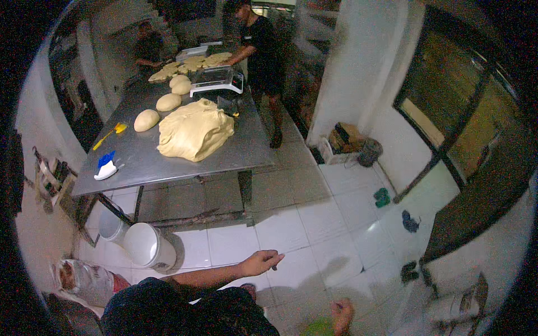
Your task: The person adds yellow dough pieces from a white bowl into a large industrial mixer. After wiping their hands with a cloth, they move to a metal table and begin placing small, round dough balls into a rectangular baking tray.
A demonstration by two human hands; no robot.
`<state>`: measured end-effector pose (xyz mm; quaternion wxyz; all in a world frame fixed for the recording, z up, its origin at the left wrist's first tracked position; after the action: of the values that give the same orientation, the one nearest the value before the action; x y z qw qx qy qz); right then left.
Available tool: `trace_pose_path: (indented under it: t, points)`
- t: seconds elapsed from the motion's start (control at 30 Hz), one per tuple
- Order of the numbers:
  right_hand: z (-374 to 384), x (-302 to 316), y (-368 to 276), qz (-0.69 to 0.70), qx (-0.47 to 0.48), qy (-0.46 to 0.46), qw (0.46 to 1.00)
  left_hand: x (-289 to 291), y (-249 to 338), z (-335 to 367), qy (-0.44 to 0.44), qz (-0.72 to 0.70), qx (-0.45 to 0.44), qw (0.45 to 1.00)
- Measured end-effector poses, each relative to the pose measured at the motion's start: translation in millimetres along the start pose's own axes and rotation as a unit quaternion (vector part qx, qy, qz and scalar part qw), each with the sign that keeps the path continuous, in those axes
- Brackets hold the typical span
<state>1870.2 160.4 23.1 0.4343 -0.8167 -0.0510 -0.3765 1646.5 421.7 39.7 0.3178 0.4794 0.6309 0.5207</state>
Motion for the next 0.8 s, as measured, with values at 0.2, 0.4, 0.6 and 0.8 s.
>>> trace_pose_path:
  t: [0.2,0.4,0.6,0.8]
  points:
    - [180,-85,-122,-0.071,0.208,-0.289,0.932,33,74,115,0.102,0.021,-0.151,0.983]
    - [267,10,-240,-0.184,0.268,-0.421,0.847,32,114,261,-0.015,0.187,-0.229,0.955]
    - [344,219,-331,0.158,0.422,0.208,0.868,115,72,449,-0.010,-0.461,0.004,0.887]
    - [694,145,-142,0.068,0.169,0.012,0.983,127,193,613,-0.045,-0.475,-0.097,0.874]
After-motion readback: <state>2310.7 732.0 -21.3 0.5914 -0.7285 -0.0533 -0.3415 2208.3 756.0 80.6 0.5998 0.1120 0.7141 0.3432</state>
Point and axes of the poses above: each hand's wrist, its own z-axis towards the middle knuckle, its own x-axis out of the back of the hand, y = z × x, the point moved 8 cm from there along z, towards the middle knuckle, and after that the axes turned 12 degrees about -y, right-handed, at the moved point
